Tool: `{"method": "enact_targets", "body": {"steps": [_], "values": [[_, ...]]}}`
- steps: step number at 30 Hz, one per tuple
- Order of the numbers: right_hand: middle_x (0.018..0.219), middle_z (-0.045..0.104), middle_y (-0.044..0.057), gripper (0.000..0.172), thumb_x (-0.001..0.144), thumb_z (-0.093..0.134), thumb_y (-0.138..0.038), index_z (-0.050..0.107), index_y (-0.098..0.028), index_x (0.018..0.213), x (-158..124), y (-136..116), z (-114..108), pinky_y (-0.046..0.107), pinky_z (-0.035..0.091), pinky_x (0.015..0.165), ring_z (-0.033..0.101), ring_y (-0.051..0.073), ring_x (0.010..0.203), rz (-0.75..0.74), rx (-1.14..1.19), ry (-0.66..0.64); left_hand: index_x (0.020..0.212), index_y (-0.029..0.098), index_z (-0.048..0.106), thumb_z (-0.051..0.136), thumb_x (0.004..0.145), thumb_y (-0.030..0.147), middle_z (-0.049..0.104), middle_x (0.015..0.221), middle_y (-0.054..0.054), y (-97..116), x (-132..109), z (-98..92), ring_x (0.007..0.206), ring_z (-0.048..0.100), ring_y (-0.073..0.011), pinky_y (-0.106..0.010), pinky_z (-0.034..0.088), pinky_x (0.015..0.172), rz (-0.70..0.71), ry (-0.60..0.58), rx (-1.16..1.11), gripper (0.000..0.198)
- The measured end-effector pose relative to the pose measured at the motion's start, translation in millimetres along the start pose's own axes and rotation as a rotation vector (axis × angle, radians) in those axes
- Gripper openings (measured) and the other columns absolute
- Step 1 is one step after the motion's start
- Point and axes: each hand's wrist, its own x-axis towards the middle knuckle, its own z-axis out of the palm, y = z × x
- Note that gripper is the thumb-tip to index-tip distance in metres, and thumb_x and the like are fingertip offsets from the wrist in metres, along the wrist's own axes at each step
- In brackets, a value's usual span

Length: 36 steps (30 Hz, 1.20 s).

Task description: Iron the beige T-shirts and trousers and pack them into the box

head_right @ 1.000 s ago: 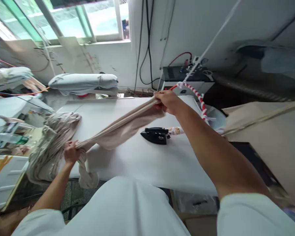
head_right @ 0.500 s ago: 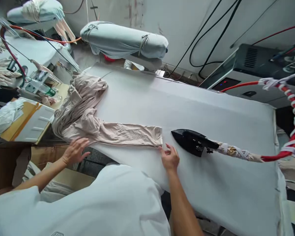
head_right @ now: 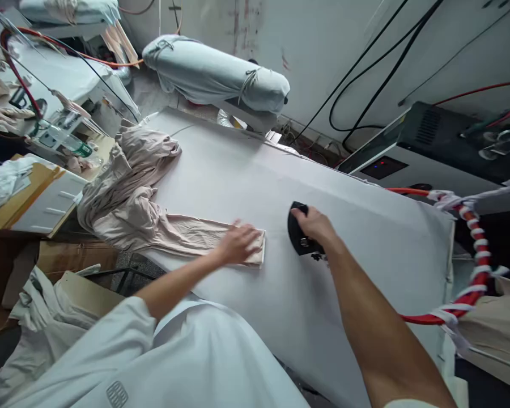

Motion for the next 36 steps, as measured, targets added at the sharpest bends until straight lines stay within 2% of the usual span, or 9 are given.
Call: {"method": "enact_targets", "body": {"steps": [5, 10, 16, 20, 24, 28, 31, 33, 36], "values": [[0.116, 0.08, 0.014, 0.04, 0.099, 0.068, -0.054, 0.075, -0.024, 0.125, -135.8, -150.8, 52.4, 0.035, 0.053, 0.087, 0.076, 0.031, 0.102, -0.519, -0.054, -0.266, 0.122, 0.006, 0.073, 0.044, 0.111, 0.06, 0.076, 0.122, -0.029, -232.3, -132.8, -139.9, 0.123, 0.069, -0.0421, -0.057, 0.045, 0.116, -0.647, -0.247, 0.395, 0.062], [0.116, 0.08, 0.016, 0.039, 0.103, 0.065, -0.051, 0.072, -0.021, 0.126, -136.7, -183.6, 85.2, 0.035, 0.054, 0.087, 0.077, 0.031, 0.102, -0.339, 0.066, -0.312, 0.113, 0.011, 0.071, 0.03, 0.113, 0.057, 0.076, 0.109, -0.025, -321.8, -193.6, -143.0, 0.102, 0.073, -0.0379, -0.04, 0.051, 0.087, -0.614, -0.212, 0.49, 0.061], [0.105, 0.079, 0.017, 0.049, 0.11, 0.059, -0.053, 0.07, -0.011, 0.13, -33.9, -109.5, 58.6, 0.031, 0.051, 0.076, 0.075, 0.025, 0.083, 0.189, 0.273, -0.136, 0.098, 0.016, 0.069, 0.04, 0.11, 0.057, 0.076, 0.101, -0.02, -319.5, -198.0, -132.7, 0.092, 0.072, -0.032, -0.035, 0.049, 0.08, -0.608, -0.09, 0.365, 0.052], [0.103, 0.08, 0.011, 0.037, 0.1, 0.072, -0.05, 0.072, -0.022, 0.124, -126.2, -74.0, 119.9, 0.03, 0.049, 0.08, 0.075, 0.027, 0.097, -0.1, 0.299, -0.241, 0.105, 0.018, 0.068, 0.05, 0.106, 0.05, 0.077, 0.1, -0.012, -319.2, -202.9, -152.2, 0.088, 0.071, -0.0251, -0.034, 0.053, 0.086, -0.623, 0.221, 0.125, 0.037], [0.09, 0.077, 0.011, 0.045, 0.1, 0.063, -0.064, 0.071, -0.024, 0.118, -207.3, -6.1, 164.6, 0.037, 0.049, 0.074, 0.073, 0.034, 0.086, 0.231, 0.289, -0.136, 0.111, 0.019, 0.068, 0.059, 0.104, 0.052, 0.069, 0.088, -0.006, -277.6, -150.6, -136.3, 0.078, 0.064, -0.0227, -0.036, 0.054, 0.084, -0.543, 0.524, 0.02, 0.035], [0.12, 0.074, 0.028, 0.044, 0.097, 0.07, -0.052, 0.073, -0.015, 0.121, -147.4, -0.4, 140.6, 0.051, 0.052, 0.097, 0.067, 0.043, 0.117, 0.447, 0.148, 0.485, 0.122, 0.017, 0.069, 0.067, 0.104, 0.049, 0.073, 0.099, -0.011, -183.5, -1.8, -70.1, 0.093, 0.07, -0.025, -0.038, 0.054, 0.095, -0.19, 0.2, -0.169, 0.037], [0.136, 0.071, 0.025, 0.03, 0.097, 0.072, -0.036, 0.075, -0.016, 0.119, -78.7, -61.2, 124.2, 0.047, 0.048, 0.114, 0.063, 0.036, 0.131, 0.064, 0.3, 0.376, 0.121, 0.014, 0.072, 0.059, 0.11, 0.039, 0.076, 0.113, -0.019, -112.7, 101.7, -32.9, 0.11, 0.073, -0.0296, -0.047, 0.048, 0.112, -0.033, -0.202, -0.093, 0.03], [0.132, 0.074, 0.019, 0.019, 0.101, 0.065, -0.032, 0.076, -0.019, 0.109, -71.5, -93.9, 126.3, 0.041, 0.052, 0.11, 0.067, 0.031, 0.126, 0.009, 0.395, 0.341, 0.126, 0.014, 0.073, 0.05, 0.114, 0.036, 0.076, 0.122, -0.022, -90.2, 123.8, -32.5, 0.116, 0.073, -0.0302, -0.048, 0.047, 0.115, -0.031, -0.365, -0.077, 0.034], [0.12, 0.077, 0.013, 0.027, 0.109, 0.057, -0.037, 0.075, -0.02, 0.12, -126.7, -93.9, 138.0, 0.038, 0.059, 0.099, 0.073, 0.025, 0.111, 0.038, 0.597, 0.446, 0.13, 0.02, 0.078, 0.074, 0.101, 0.044, 0.067, 0.152, -0.019, -115.2, 63.4, -71.7, 0.144, 0.061, -0.0347, -0.052, 0.04, 0.127, 0.155, -0.59, -0.103, 0.038]]}}
